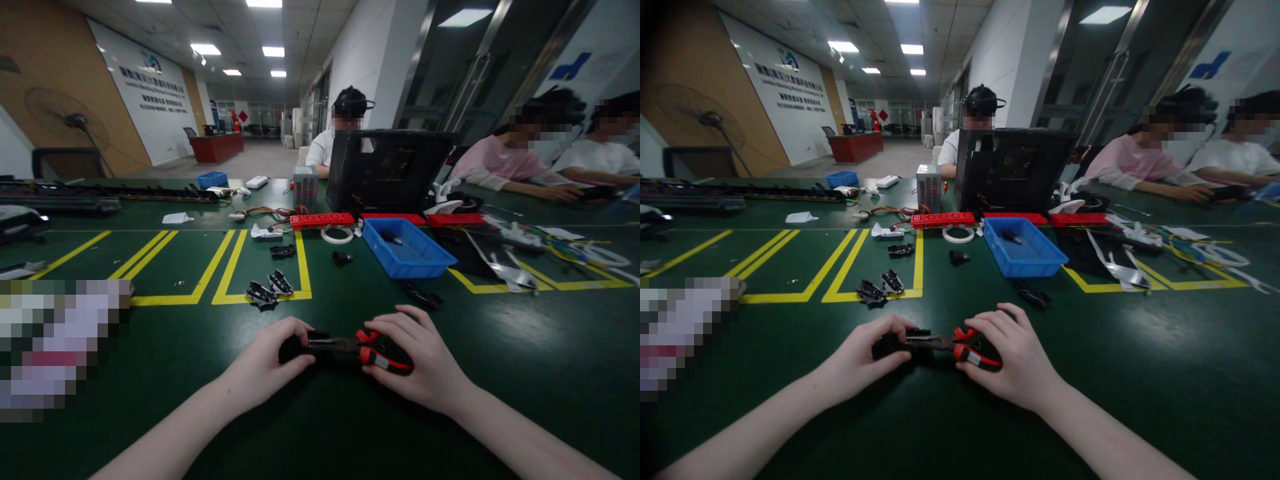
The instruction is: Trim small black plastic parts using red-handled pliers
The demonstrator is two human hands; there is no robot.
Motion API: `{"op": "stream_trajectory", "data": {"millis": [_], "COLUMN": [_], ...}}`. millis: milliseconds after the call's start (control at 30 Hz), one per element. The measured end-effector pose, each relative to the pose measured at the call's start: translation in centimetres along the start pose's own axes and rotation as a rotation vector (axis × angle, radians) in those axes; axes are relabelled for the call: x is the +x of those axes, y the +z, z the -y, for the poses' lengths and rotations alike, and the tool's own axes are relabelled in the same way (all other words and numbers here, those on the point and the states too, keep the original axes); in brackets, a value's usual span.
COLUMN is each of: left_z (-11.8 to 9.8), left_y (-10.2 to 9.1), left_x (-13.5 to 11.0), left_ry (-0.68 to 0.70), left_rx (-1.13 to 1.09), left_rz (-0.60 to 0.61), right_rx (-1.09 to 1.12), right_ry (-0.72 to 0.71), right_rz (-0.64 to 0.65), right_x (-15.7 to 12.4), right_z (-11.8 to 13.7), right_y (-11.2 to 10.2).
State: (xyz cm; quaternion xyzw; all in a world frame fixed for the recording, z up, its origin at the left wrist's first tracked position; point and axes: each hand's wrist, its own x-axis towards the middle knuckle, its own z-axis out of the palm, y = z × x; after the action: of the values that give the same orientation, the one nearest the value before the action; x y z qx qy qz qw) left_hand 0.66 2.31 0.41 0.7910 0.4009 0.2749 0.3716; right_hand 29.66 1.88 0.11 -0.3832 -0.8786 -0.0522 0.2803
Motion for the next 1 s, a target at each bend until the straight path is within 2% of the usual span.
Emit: {"op": "stream_trajectory", "data": {"millis": [400,1000], "left_z": [-0.14,-0.01], "left_y": [-0.23,-0.13], "left_x": [0.15,0.14], "left_ry": [-0.059,-0.026], "left_rx": [-0.021,-0.056], "left_rz": [-0.01,-0.007], "right_rx": [0.003,0.004], "right_ry": [-0.012,-0.023], "right_rz": [0.021,-0.006], "right_x": [-0.05,-0.15], "right_z": [0.06,-0.09], "right_y": [-0.02,0.05]}}
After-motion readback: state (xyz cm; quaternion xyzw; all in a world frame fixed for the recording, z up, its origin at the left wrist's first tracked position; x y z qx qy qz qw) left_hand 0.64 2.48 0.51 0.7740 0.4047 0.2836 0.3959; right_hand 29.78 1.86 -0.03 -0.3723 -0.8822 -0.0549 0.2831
